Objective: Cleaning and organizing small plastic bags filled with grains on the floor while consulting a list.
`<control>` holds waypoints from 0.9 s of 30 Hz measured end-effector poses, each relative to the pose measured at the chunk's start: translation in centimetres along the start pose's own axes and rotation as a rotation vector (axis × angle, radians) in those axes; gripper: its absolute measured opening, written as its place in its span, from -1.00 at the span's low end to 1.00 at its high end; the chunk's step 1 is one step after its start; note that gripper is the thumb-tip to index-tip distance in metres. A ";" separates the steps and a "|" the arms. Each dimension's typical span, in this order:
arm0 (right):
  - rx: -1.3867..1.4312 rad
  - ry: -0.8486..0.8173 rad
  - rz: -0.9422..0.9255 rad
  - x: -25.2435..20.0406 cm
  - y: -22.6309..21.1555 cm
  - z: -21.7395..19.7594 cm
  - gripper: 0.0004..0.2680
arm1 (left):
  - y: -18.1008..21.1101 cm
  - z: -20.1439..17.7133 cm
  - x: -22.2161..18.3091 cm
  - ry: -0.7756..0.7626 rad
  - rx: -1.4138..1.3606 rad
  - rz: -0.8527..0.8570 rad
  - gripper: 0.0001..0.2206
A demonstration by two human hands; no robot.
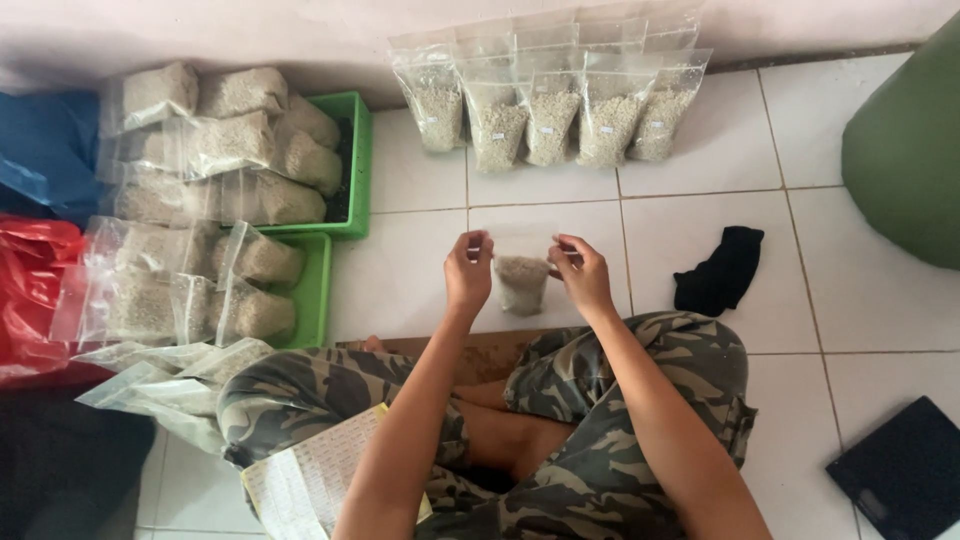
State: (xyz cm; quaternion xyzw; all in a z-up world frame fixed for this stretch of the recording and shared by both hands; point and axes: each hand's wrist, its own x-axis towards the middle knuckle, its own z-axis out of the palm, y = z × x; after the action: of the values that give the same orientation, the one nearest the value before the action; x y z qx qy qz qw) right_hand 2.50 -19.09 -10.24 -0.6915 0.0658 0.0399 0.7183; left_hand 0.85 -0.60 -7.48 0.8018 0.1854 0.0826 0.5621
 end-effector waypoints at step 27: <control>-0.580 -0.283 0.007 1.1 2.0 0.5 -0.57 | -6.1 2.4 3.6 0.049 -0.170 -0.357 -0.59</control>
State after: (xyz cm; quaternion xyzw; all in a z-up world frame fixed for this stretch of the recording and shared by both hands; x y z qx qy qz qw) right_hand 3.32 -18.52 -12.34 -0.8548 -0.0463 0.1554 0.4930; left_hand 3.72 0.52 -14.31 0.7034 0.3305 0.0166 0.6290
